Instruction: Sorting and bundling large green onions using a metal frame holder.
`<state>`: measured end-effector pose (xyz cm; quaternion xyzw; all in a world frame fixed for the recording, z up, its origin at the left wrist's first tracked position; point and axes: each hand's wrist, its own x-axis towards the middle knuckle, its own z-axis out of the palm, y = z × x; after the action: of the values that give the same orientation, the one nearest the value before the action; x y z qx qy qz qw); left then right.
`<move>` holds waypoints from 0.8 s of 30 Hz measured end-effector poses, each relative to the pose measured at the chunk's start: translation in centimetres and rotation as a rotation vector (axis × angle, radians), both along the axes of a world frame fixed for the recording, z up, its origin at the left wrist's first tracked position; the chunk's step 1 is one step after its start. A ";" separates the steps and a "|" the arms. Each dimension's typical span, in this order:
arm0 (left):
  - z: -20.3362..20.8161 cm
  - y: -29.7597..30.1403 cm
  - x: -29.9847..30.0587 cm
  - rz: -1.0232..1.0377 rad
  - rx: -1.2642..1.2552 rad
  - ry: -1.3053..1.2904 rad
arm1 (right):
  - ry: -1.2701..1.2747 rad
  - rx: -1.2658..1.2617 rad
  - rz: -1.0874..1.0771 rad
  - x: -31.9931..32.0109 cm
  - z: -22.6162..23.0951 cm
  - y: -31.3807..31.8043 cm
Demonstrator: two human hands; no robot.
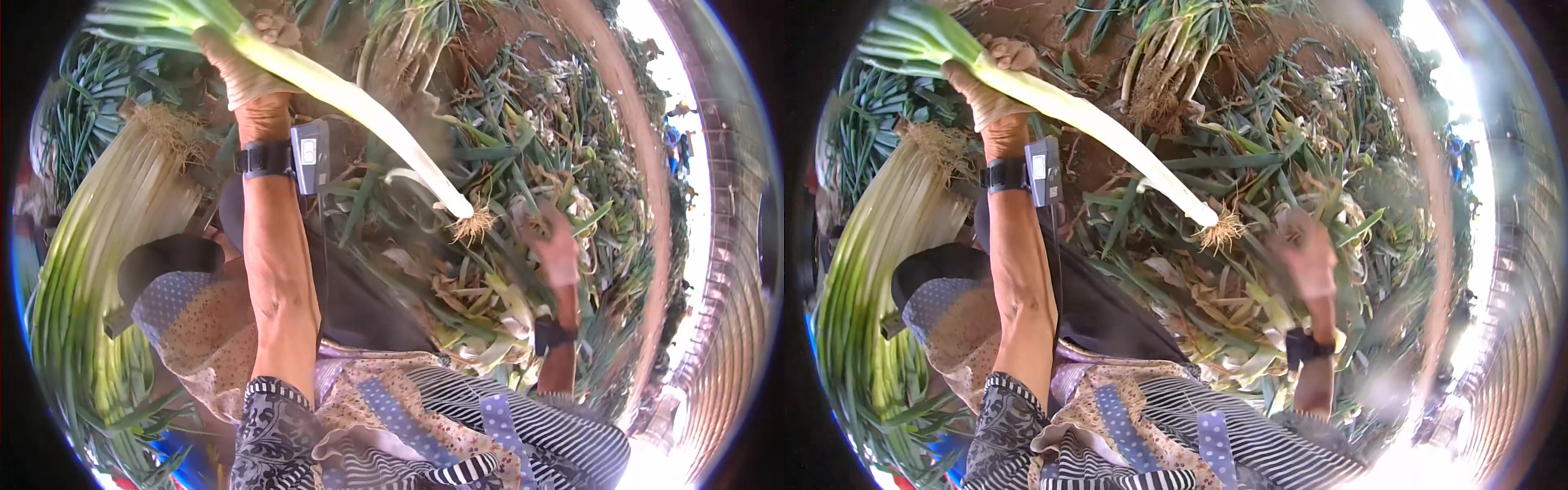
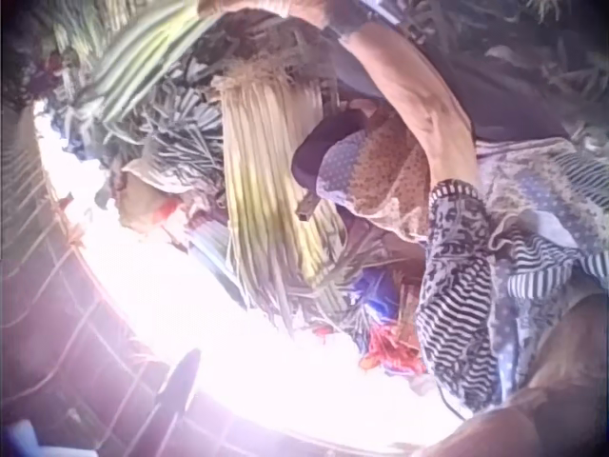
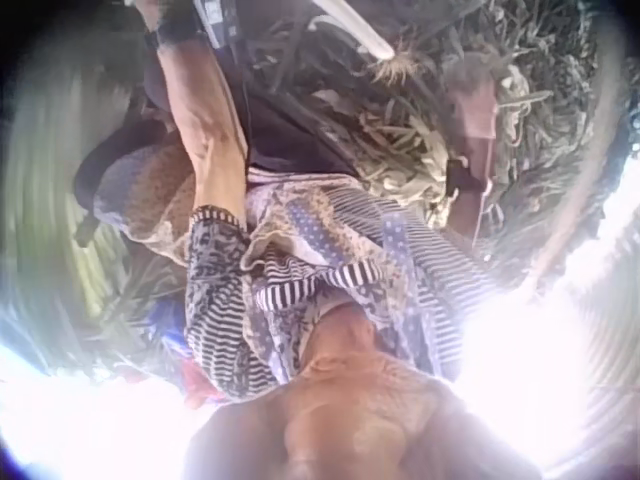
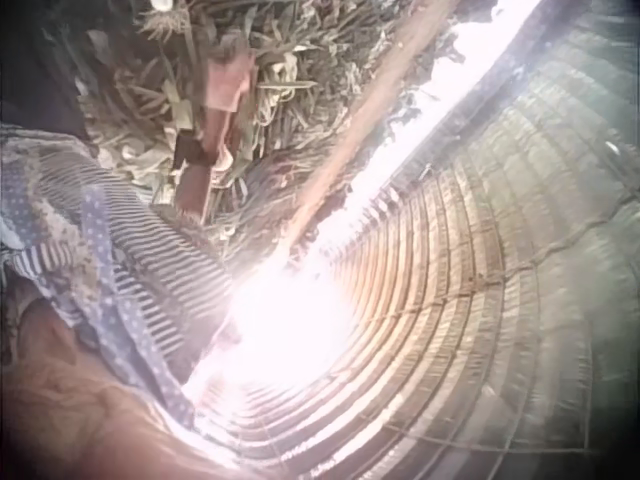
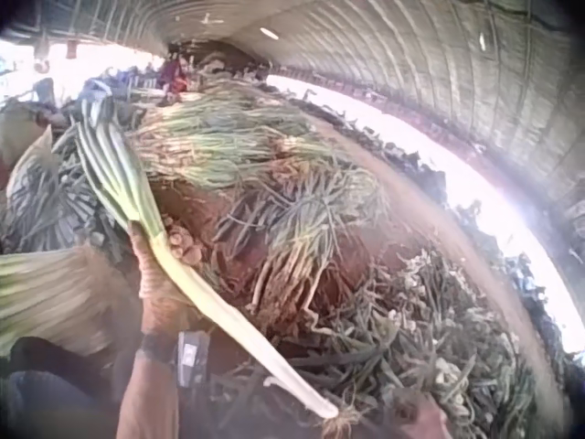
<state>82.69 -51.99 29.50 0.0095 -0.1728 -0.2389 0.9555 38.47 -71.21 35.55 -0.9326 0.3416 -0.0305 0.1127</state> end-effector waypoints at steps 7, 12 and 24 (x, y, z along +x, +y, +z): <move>1.8 1.0 -1.8 -0.141 -0.002 0.007 | 0.028 0.376 0.003 9.4 -5.6 5.0; 3.6 0.3 -4.5 0.161 0.484 0.320 | -0.137 -0.026 -0.101 8.7 -9.6 5.7; 2.2 0.3 -3.1 0.347 0.565 0.190 | -0.698 -0.234 0.022 16.8 -3.9 8.8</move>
<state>79.57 -51.70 31.70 0.2807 -0.0060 -0.1110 0.9533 55.27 -62.40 31.61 -0.8762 0.2666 -0.3846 0.1153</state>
